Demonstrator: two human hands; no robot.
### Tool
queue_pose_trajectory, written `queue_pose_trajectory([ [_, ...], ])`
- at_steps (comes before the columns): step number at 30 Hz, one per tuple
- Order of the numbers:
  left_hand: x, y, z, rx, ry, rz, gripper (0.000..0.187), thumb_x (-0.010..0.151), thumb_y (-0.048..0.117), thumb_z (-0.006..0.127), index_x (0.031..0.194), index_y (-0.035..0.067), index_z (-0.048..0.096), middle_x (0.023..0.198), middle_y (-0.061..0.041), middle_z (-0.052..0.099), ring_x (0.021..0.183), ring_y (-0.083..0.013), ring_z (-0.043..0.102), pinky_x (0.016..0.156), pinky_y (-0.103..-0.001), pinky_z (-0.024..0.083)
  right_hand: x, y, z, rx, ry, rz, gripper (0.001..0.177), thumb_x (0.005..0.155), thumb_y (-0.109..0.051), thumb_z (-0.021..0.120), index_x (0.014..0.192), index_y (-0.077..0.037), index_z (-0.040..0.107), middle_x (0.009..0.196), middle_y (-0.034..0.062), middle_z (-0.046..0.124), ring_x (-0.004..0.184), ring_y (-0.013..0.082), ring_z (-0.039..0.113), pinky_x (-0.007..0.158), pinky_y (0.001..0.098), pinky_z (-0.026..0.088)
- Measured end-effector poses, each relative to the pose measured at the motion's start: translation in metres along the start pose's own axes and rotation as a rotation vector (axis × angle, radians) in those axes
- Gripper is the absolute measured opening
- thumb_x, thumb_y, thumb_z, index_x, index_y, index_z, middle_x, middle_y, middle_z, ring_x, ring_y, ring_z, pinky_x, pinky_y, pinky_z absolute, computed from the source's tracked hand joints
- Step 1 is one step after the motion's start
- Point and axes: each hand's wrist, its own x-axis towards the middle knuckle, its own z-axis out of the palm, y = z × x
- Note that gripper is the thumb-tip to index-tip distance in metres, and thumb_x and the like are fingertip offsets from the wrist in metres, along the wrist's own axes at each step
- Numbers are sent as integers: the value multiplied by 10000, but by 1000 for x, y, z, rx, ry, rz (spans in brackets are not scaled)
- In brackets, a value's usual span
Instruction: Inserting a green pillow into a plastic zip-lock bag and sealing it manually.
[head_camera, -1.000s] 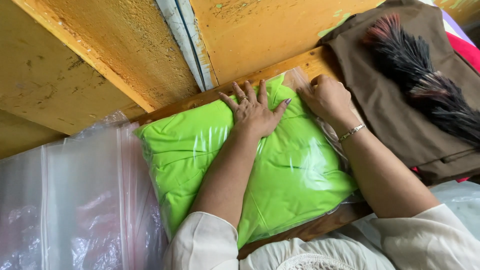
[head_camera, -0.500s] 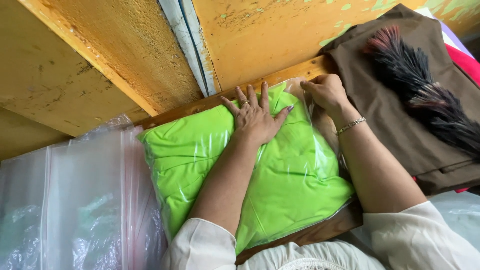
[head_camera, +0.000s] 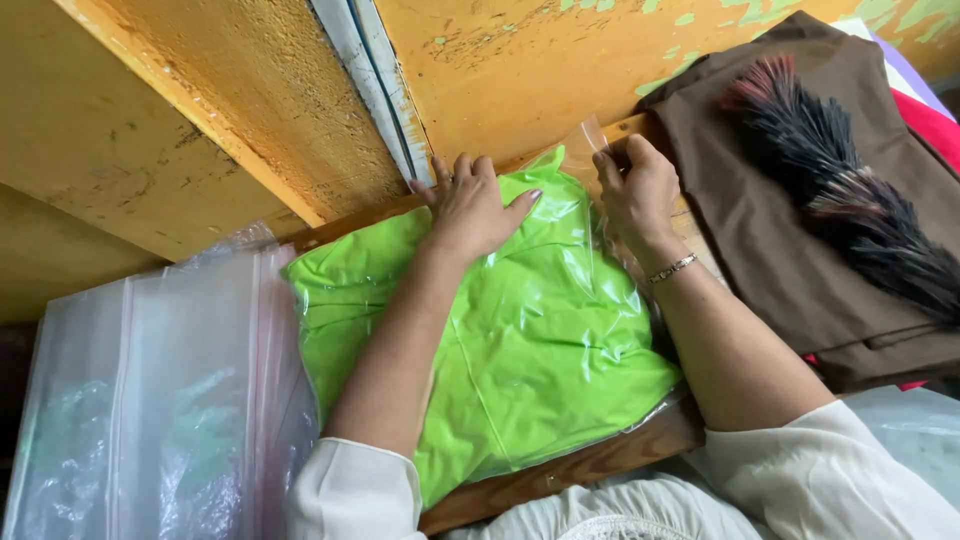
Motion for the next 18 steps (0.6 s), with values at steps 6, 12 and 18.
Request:
queue_pose_trajectory([
  [6,11,1,-27,160,-49,78,687,742,424,637,1265,14,461,1247,-215,498,1278,-465,330,1001,-664,246,5,7,9,139,0,-137,53,874,-191,704,890,-176,656,652,-61,631,587,84,638,638,240,465],
  [12,74,13,-5,-132,170,262,435,847,339,630,1164,48,571,1192,-119,599,1130,-266,540,962,-385,418,0,-11,-5,473,-95,-209,137,883,-89,712,800,-68,605,703,17,623,604,78,586,554,194,494],
  [18,132,8,58,-504,99,317,489,894,386,490,1279,86,534,1302,-102,563,1234,-266,502,1048,-384,382,7,-7,-11,543,-238,-223,135,845,-99,757,856,-40,636,697,43,614,632,74,567,596,194,471],
])
